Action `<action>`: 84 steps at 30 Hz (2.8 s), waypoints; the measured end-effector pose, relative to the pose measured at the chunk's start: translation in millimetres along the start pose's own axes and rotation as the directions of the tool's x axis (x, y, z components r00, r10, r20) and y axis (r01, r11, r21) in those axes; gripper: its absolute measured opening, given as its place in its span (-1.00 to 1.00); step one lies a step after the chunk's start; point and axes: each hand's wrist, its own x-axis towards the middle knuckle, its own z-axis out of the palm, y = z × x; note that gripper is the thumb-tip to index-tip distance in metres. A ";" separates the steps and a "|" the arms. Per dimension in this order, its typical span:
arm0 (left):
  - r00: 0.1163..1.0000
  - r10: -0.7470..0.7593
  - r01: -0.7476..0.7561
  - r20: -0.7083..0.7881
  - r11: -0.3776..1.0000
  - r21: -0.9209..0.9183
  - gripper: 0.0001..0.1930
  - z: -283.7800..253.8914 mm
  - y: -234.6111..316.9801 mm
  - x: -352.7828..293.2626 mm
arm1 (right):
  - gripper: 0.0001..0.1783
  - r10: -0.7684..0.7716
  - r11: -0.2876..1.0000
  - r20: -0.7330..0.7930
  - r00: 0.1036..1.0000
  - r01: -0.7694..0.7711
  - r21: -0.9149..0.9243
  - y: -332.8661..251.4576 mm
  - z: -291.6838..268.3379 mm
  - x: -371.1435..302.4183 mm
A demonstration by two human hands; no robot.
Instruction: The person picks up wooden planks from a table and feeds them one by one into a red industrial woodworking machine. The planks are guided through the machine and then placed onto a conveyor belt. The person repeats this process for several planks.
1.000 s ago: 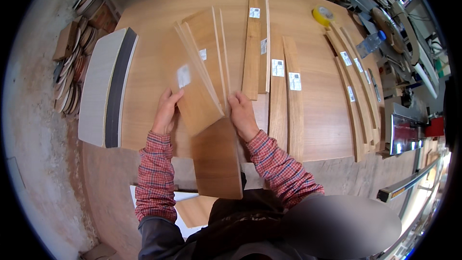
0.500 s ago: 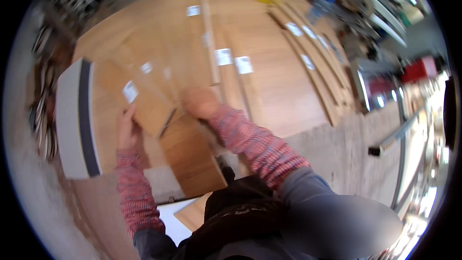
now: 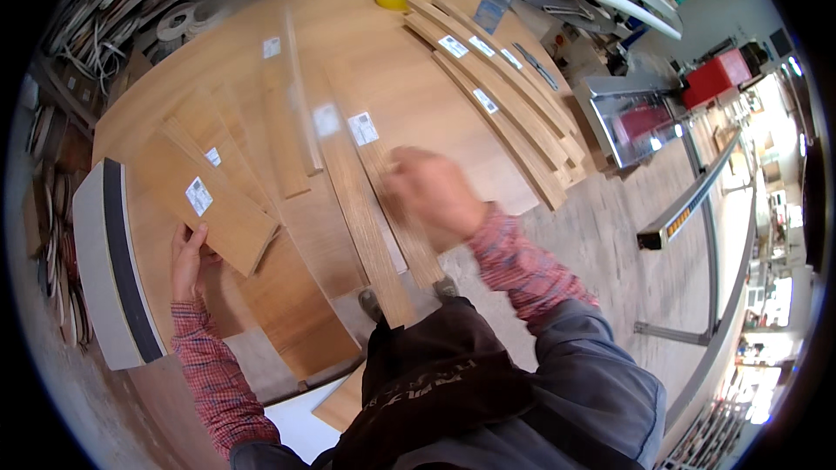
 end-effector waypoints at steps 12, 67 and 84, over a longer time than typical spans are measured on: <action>0.839 0.402 -0.221 -0.368 0.868 0.445 -0.45 113.8 59.1 -72.0 | -0.60 0.067 0.821 -0.296 0.953 -0.221 -0.527 231.6 -125.8 53.4; 0.942 0.089 0.186 0.322 0.660 -0.728 -0.63 515.2 78.7 -29.7 | -0.58 0.258 0.768 0.180 0.949 -0.314 0.557 161.6 -137.3 -93.7; 0.995 0.082 -0.033 0.057 0.807 -0.589 -0.73 520.8 76.2 -12.1 | -0.48 0.088 0.990 -0.037 0.995 -0.083 0.115 134.9 -140.4 -86.7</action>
